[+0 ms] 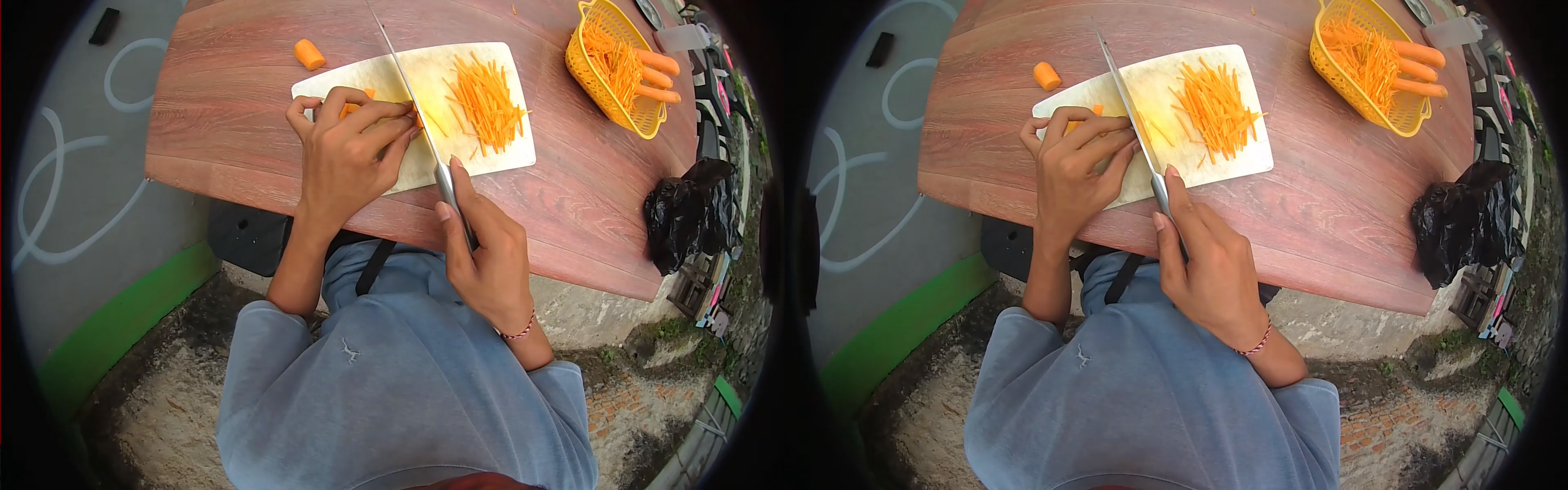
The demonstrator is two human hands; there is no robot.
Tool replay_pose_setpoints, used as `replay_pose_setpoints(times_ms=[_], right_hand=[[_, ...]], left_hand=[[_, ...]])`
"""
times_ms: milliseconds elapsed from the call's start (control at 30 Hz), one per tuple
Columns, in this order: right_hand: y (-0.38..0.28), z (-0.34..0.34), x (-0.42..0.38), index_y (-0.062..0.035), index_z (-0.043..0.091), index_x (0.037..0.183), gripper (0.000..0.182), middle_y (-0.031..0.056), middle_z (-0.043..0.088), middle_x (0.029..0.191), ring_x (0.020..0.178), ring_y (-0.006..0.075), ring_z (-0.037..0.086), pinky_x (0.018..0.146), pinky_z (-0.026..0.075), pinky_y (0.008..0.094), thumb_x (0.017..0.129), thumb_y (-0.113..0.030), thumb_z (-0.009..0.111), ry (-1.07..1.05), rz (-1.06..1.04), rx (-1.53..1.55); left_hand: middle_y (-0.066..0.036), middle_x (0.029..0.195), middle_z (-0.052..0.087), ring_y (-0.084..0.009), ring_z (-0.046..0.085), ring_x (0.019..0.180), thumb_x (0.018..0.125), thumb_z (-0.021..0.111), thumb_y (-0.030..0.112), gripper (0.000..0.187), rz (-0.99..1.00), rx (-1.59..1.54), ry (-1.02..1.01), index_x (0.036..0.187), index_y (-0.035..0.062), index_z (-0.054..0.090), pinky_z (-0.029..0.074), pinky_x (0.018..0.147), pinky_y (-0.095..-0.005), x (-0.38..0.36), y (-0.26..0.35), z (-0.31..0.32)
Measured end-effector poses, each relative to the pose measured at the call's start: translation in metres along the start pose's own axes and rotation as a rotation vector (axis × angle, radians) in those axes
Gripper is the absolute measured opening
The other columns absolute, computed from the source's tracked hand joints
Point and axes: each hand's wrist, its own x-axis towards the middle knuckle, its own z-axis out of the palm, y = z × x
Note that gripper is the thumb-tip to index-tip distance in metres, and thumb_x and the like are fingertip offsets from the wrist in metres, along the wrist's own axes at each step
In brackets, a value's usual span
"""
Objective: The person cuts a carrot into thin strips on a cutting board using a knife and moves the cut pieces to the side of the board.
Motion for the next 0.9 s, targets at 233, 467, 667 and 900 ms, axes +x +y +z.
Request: replay_pose_setpoints(times_ms=[233, 467, 667, 900], right_hand=[[-0.012, 0.009, -0.008, 0.0011, 0.052, 0.155, 0.056, 0.0167, 0.065, 0.086, 0.063, 0.0352, 0.067, 0.054, 0.056, 0.0463, 0.102, -0.013, 0.066, -0.044, 0.012, -0.248], [-0.002, 0.018, 0.027, 0.0019, 0.054, 0.151, 0.053, 0.0164, 0.064, 0.083, 0.061, 0.0355, 0.067, 0.052, 0.054, 0.0469, 0.102, -0.014, 0.065, 0.01, -0.041, -0.23], [0.006, 0.001, 0.018, 0.0037, 0.057, 0.148, 0.05, 0.0213, 0.066, 0.084, 0.068, 0.0378, 0.069, 0.061, 0.055, 0.0476, 0.101, -0.009, 0.066, 0.023, -0.054, -0.026], [0.005, -0.014, 0.011, 0.0049, 0.059, 0.147, 0.047, 0.0268, 0.07, 0.092, 0.08, 0.0421, 0.071, 0.074, 0.056, 0.0448, 0.102, -0.007, 0.066, -0.054, 0.127, 0.116]], left_hand=[[0.006, 0.102, 0.079, -0.0177, 0.067, 0.103, 0.076, 0.086, 0.012, 0.014, 0.027, 0.016, -0.008, 0.09, 0.0131, 0.083, 0.029, 0.101, -0.0468, 0.0, -0.001, 0.001], [0.007, 0.101, 0.079, -0.0192, 0.066, 0.104, 0.076, 0.086, 0.013, 0.012, 0.036, 0.028, -0.025, 0.088, 0.0137, 0.082, 0.028, 0.098, -0.0482, 0.001, 0.002, 0.0], [0.009, 0.105, 0.08, -0.0194, 0.066, 0.104, 0.08, 0.086, 0.015, 0.015, 0.044, 0.054, -0.014, 0.094, 0.0157, 0.085, 0.029, 0.099, -0.0477, 0.001, 0.003, 0.001], [0.007, 0.108, 0.081, -0.0207, 0.066, 0.104, 0.082, 0.085, 0.013, 0.016, 0.065, 0.026, -0.01, 0.097, 0.0147, 0.085, 0.034, 0.099, -0.0435, 0.002, 0.003, 0.0]])
